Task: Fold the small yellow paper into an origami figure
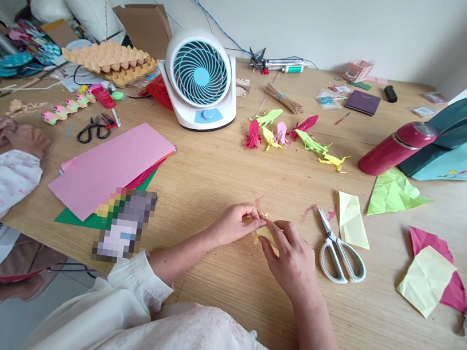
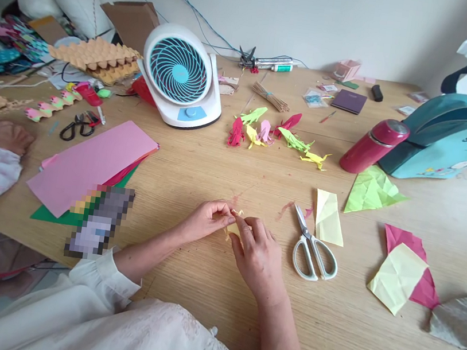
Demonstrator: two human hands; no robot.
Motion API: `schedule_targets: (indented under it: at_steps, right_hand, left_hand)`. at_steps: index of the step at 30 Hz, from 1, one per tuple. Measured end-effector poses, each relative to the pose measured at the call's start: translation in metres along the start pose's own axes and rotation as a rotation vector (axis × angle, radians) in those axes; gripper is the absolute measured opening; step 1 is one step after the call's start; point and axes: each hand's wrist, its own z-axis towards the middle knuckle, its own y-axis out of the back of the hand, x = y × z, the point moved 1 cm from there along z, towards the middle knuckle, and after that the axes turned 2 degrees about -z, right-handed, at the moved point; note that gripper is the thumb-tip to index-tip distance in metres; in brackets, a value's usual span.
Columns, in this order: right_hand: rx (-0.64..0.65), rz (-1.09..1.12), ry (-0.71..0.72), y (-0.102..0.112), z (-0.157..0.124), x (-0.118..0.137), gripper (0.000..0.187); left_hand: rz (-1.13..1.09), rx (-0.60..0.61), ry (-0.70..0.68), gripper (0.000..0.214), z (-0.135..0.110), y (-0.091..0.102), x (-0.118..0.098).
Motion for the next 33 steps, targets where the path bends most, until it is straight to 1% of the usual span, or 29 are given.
schedule_targets:
  at_steps: [7,11,17,22,25,27,29,31,33]
  right_hand:
    - [-0.024,0.035,-0.040,0.002,0.001,0.001,0.031]
    - [-0.050,0.068,-0.049,0.002,0.000,-0.001,0.032]
    - [-0.091,0.004,-0.050,0.001,-0.001,-0.002,0.032]
    - [-0.085,-0.038,-0.015,0.004,0.002,0.001,0.028]
    - [-0.107,-0.019,-0.022,0.005,0.002,0.001,0.028]
    - [-0.139,0.000,-0.044,0.005,0.002,-0.002,0.027]
    - [-0.165,0.003,-0.072,0.005,0.001,-0.005,0.027]
    - [-0.165,0.007,-0.102,0.005,0.000,-0.007,0.028]
    - [-0.146,0.024,-0.130,0.005,0.000,-0.009,0.030]
  left_hand:
    - [0.010,0.012,-0.051,0.035,0.002,0.002,0.000]
    - [0.007,0.008,-0.073,0.036,0.001,0.002,-0.002]
    - [0.003,0.014,-0.090,0.037,0.001,0.000,-0.002]
    - [0.040,-0.004,-0.099,0.033,0.001,-0.002,0.002]
    - [0.059,0.010,-0.102,0.033,0.001,0.001,0.002]
    - [0.077,0.019,-0.116,0.031,0.001,0.006,0.000]
    - [0.141,0.024,-0.153,0.024,0.001,0.013,-0.002]
    - [0.281,0.016,-0.201,0.016,0.000,0.019,-0.003]
    - [0.461,0.014,-0.230,0.020,-0.001,0.022,-0.003]
